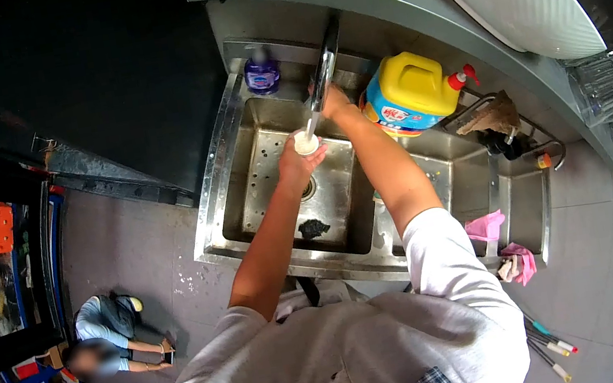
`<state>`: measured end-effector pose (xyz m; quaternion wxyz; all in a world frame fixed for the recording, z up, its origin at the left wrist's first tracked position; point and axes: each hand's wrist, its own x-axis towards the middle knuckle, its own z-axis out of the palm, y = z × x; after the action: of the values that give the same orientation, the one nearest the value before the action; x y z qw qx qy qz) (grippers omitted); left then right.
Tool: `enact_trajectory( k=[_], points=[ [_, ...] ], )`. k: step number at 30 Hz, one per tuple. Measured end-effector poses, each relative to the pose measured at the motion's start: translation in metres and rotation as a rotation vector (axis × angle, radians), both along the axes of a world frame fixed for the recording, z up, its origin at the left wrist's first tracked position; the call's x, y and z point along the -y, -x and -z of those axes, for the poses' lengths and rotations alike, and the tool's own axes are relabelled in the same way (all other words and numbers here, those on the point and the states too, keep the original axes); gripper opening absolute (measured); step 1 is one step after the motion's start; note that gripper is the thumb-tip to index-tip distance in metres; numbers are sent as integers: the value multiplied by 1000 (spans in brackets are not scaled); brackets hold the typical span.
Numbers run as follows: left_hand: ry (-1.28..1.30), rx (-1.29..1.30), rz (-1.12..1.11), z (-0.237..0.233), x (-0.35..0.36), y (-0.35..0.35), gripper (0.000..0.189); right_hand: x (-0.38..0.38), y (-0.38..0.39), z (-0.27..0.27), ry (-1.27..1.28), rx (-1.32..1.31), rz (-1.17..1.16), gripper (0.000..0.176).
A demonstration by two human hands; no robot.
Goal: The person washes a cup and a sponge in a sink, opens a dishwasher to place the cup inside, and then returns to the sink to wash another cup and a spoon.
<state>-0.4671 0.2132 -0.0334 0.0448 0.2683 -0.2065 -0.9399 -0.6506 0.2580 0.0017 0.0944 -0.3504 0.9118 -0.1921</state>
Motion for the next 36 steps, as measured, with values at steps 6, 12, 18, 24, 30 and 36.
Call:
enact_trajectory(
  k=[6, 12, 18, 24, 30, 36],
  points=[
    [-22, -73, -30, -9, -1, -4, 30, 1, 3, -2, -39, 12, -70, 31],
    [153, -164, 2, -12, 2, -5, 38, 5, 40, 51, -43, -74, -64, 23],
    [198, -146, -13, -18, 5, -5, 44, 9, 35, 42, -62, -120, -69, 25],
    [149, -143, -36, -14, 8, -2, 45, 5, 37, 58, 1, -133, -59, 25],
    [144, -162, -38, -7, 7, 3, 39, 4, -3, -7, -60, -39, -21, 29],
    [165, -189, -37, -14, 5, 9, 33, 4, -2, -9, -68, -22, -35, 31]
  ],
)
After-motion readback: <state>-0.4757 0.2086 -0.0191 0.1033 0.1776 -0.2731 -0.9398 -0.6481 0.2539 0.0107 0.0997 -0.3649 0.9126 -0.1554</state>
